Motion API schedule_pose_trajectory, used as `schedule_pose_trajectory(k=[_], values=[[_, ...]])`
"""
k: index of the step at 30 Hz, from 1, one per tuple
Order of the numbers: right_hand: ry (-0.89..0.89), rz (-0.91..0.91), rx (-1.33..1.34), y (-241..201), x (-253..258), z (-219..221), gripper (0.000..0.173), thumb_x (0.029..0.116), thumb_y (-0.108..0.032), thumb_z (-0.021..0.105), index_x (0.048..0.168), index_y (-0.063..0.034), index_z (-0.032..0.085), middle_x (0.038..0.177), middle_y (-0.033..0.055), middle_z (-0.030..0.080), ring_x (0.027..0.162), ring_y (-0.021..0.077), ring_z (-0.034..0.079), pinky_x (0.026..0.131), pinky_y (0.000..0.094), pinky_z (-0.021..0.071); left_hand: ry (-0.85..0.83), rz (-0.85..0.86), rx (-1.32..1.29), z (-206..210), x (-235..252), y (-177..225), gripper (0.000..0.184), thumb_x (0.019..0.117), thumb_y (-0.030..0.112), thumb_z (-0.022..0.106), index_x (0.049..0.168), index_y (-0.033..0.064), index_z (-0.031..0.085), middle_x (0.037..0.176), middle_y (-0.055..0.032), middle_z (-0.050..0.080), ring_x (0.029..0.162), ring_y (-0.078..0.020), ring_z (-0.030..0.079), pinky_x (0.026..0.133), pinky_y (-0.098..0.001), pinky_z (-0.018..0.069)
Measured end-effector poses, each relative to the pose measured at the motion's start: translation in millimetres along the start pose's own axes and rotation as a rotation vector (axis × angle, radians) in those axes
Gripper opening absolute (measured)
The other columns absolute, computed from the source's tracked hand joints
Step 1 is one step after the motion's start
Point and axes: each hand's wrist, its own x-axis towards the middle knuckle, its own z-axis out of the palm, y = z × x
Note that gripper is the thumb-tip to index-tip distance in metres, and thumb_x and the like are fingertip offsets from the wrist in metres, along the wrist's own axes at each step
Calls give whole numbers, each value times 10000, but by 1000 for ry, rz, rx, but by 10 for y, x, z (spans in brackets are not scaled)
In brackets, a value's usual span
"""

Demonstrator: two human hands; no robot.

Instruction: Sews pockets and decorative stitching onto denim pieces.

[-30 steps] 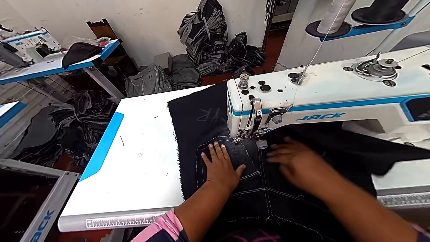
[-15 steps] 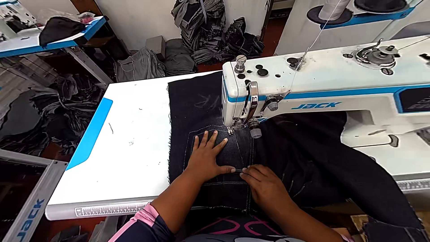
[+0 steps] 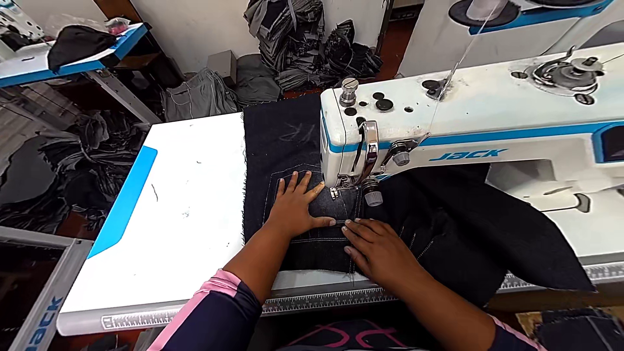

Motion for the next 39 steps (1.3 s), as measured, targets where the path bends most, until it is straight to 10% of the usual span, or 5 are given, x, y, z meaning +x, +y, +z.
schedule_pose_trajectory(k=[15,23,31,34,39], values=[[-455,298,54,-3,555,-182,506,1123,-319,314,1561,-93,430,1656,66,361,1557,232,278,1270,462,172,10,-62,25,-274,542,-177,963,843,744,643,1623,283,315,1721,-95,166,1595,-353,72,1245,-609,-3],[-104,116,146,-401,217,-104,470,1015,-242,538,1425,-19,587,1522,132,542,1457,341,455,1196,591,310,31,-124,-9,-228,539,-186,965,854,741,634,1633,297,280,1725,-101,146,1598,-354,24,1226,-656,-9],[-48,-313,321,-732,13,-262,431,948,-270,668,1302,-26,659,1427,132,622,1386,330,537,1141,494,434,-219,-544,117,-335,-162,532,1004,985,733,379,1609,-31,190,1519,-412,356,1337,-573,471,1023,-662,451],[-194,-313,184,-764,-116,-209,500,911,-248,728,1341,-13,629,1440,160,605,1342,376,562,982,539,510,-219,-295,287,-443,-397,559,690,1071,542,410,1352,-65,578,1340,-269,621,1272,-420,593,1014,-610,464],[-48,-274,196,-382,-307,-210,250,888,83,606,1018,-61,765,1180,70,757,1193,294,683,954,524,549,-22,367,188,113,-526,-198,541,1103,359,360,1607,163,362,1702,-58,256,1590,-280,169,1254,-586,142]])
